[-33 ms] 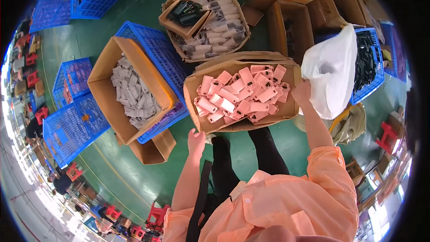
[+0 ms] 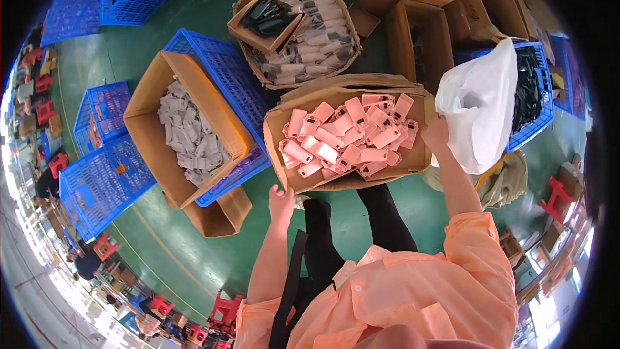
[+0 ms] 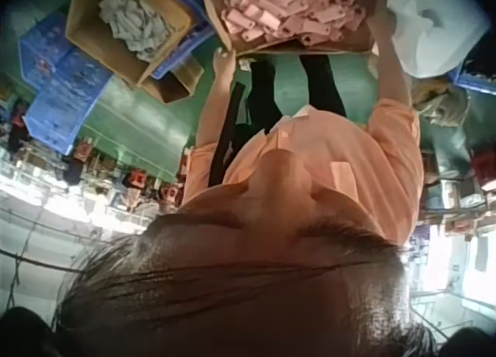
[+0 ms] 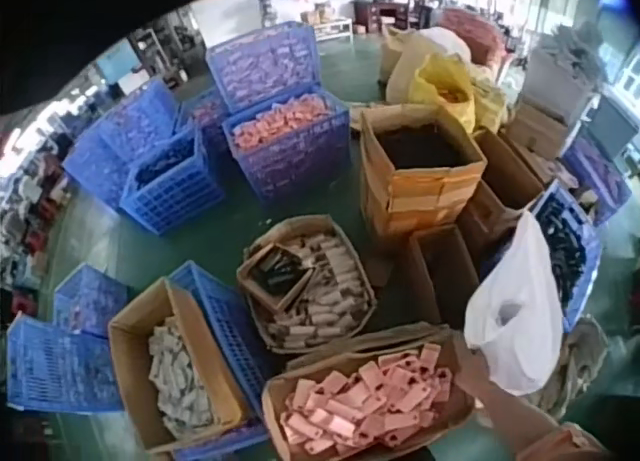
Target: The person assembles mini handheld fans by connecting components, snapping the casing parts together, testing the fan, and placing finished fans onto a conveyor belt. The person then walks across the workshop, collects fan casing parts in a cardboard tray, brings them back to the workstation, and assembles more mini fans.
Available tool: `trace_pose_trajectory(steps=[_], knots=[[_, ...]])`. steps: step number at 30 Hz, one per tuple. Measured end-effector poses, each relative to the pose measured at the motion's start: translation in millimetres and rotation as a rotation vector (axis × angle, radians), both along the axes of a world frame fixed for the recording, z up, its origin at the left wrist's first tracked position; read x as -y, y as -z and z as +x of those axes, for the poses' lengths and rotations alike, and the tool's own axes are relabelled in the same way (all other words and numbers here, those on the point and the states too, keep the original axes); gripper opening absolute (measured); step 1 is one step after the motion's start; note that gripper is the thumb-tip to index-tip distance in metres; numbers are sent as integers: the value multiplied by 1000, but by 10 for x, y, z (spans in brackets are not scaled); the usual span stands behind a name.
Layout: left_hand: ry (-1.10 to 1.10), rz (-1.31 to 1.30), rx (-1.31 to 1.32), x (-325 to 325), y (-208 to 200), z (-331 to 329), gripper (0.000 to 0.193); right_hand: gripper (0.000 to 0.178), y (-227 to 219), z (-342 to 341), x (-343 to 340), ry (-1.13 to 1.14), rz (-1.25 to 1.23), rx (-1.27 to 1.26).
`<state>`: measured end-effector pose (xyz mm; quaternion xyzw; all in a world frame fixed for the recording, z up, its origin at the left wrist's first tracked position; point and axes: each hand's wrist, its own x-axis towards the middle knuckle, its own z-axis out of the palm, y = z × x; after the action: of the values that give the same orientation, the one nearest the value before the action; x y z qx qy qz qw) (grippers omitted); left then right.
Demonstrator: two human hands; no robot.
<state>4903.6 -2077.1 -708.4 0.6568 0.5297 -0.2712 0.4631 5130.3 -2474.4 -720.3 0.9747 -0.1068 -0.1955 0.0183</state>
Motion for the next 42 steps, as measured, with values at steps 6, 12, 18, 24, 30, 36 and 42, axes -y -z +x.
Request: trace_pose_trajectory(steps=[6,12,18,24,30,36,42], knots=[[53,127,52,-167,642,-312,69,19,107,-217,5,-81,-22,-231],[12,-39,168,-47,713,-270,32,22,94,-496,55,-62,-195,-335],[-62,-87,108,-158,816,-358,26,24,111,-610,154,-64,-287,-104],[-299,-338,46,-40,706,-279,31,38,334,-534,448,320,57,102],[-376,-484,48,-175,602,-154,37,44,489,-446,336,232,111,36],[-505,-394,100,-172,334,-519,31,41,-93,-635,9,290,264,141],[-452,-360,-53,-601,-191,-1428,31,37,-744,-957,-524,284,384,-24]])
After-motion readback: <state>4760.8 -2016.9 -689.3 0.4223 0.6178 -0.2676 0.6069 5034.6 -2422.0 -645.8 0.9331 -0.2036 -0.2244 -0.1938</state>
